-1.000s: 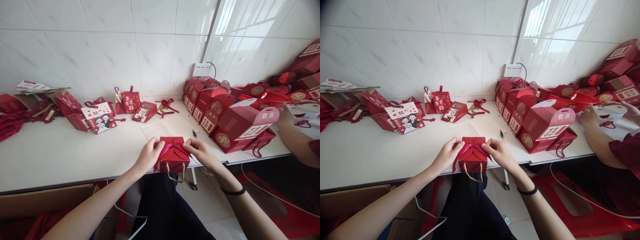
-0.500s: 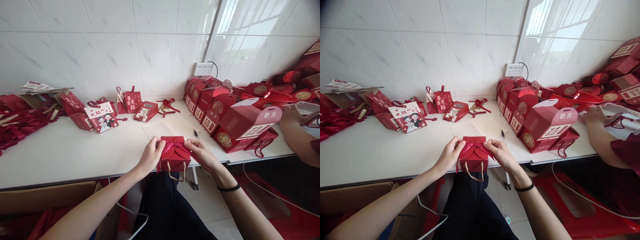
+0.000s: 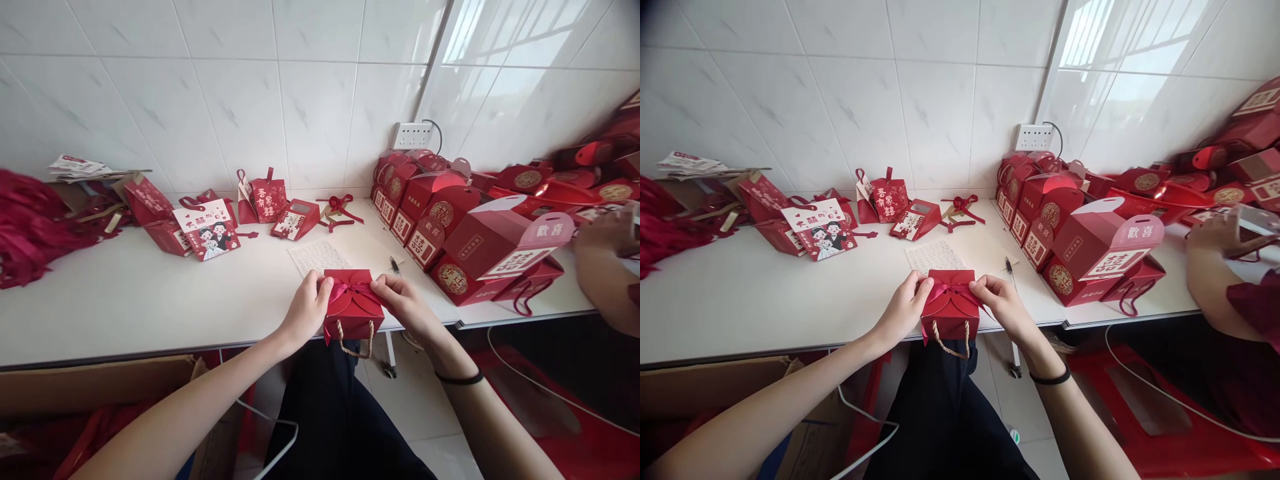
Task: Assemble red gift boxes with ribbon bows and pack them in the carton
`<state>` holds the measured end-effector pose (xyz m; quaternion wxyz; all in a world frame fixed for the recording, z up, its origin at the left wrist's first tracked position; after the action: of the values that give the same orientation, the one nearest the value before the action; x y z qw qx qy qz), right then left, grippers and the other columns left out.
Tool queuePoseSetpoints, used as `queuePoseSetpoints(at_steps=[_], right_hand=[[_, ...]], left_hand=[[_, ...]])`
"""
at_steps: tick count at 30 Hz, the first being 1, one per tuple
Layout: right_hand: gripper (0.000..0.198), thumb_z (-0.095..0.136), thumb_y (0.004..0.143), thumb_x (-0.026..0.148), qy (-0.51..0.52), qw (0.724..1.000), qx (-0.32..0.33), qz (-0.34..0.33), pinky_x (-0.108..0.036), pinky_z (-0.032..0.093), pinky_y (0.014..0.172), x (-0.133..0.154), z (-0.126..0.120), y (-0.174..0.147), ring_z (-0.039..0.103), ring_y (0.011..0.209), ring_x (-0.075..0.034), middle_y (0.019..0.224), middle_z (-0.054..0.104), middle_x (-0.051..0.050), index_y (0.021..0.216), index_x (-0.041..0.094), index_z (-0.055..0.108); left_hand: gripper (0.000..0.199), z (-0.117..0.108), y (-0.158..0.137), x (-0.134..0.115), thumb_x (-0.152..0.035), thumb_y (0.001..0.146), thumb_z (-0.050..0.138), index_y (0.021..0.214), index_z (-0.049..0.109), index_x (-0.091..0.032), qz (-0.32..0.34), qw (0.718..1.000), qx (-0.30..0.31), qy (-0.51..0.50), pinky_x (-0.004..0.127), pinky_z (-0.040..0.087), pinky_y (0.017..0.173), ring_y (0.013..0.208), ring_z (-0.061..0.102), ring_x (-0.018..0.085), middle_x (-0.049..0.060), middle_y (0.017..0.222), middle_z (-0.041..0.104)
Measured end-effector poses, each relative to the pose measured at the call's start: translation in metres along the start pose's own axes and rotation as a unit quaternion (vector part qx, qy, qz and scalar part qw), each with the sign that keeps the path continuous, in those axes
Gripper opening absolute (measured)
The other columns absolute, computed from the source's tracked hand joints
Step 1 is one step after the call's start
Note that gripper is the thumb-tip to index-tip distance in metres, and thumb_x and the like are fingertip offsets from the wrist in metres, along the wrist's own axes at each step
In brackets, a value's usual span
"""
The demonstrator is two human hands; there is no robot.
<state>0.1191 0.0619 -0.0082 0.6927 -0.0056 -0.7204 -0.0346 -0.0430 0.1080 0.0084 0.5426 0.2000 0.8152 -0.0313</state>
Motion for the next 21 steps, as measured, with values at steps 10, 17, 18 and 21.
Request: queuePoseSetpoints(at_steps=[10,17,18,21], right_hand=[[0.051,0.06,0.074,0.065,-0.081,0.996,-0.006,-0.029,-0.024,0.023,0.05,0.014,-0.003,0.002,0.032,0.054,-0.011,0.06,0.04,0.001,0.063,0.018,0.044],[0.049,0.061,0.077,0.061,-0.044,0.999,0.015,-0.013,-0.024,0.02,0.05,0.005,-0.001,0.003,0.028,0.053,-0.01,0.059,0.037,0.002,0.063,0.017,0.043],[0.048,0.062,0.077,0.059,-0.023,0.999,0.024,-0.009,-0.024,0.021,0.05,0.002,0.0,0.004,0.029,0.053,-0.01,0.06,0.037,0.002,0.063,0.017,0.043],[0.046,0.064,0.078,0.056,0.036,0.999,0.037,0.0,-0.023,0.023,0.052,-0.005,0.001,0.006,0.031,0.055,-0.01,0.061,0.039,0.002,0.064,0.017,0.043]], left_hand=[[0.041,0.0,-0.002,-0.005,-0.051,0.088,0.037,0.062,0.03,-0.02,-0.017,0.999,0.025,-0.023,0.025,0.031,0.054,0.054,0.037,0.011,-0.005,0.057,0.031],[0.034,0.0,0.0,-0.002,-0.045,0.089,0.038,0.066,0.034,-0.021,-0.006,0.999,0.025,0.031,0.026,0.032,0.058,0.057,0.043,0.012,-0.004,0.059,0.042],[0.033,-0.001,0.0,-0.002,-0.043,0.089,0.037,0.066,0.034,-0.021,-0.003,0.999,0.022,0.035,0.026,0.032,0.058,0.057,0.043,0.012,-0.004,0.06,0.042],[0.032,-0.001,0.0,-0.002,-0.043,0.089,0.036,0.067,0.033,-0.021,0.001,0.999,0.019,0.03,0.026,0.032,0.057,0.057,0.042,0.012,-0.004,0.06,0.041]])
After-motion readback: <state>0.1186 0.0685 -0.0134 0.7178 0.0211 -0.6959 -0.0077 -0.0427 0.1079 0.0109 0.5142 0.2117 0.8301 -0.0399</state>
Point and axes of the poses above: each hand's wrist, its own y-axis towards the middle knuckle, its own z-axis out of the palm, x = y × z, the point moved 8 cm from there along y, towards the middle knuckle
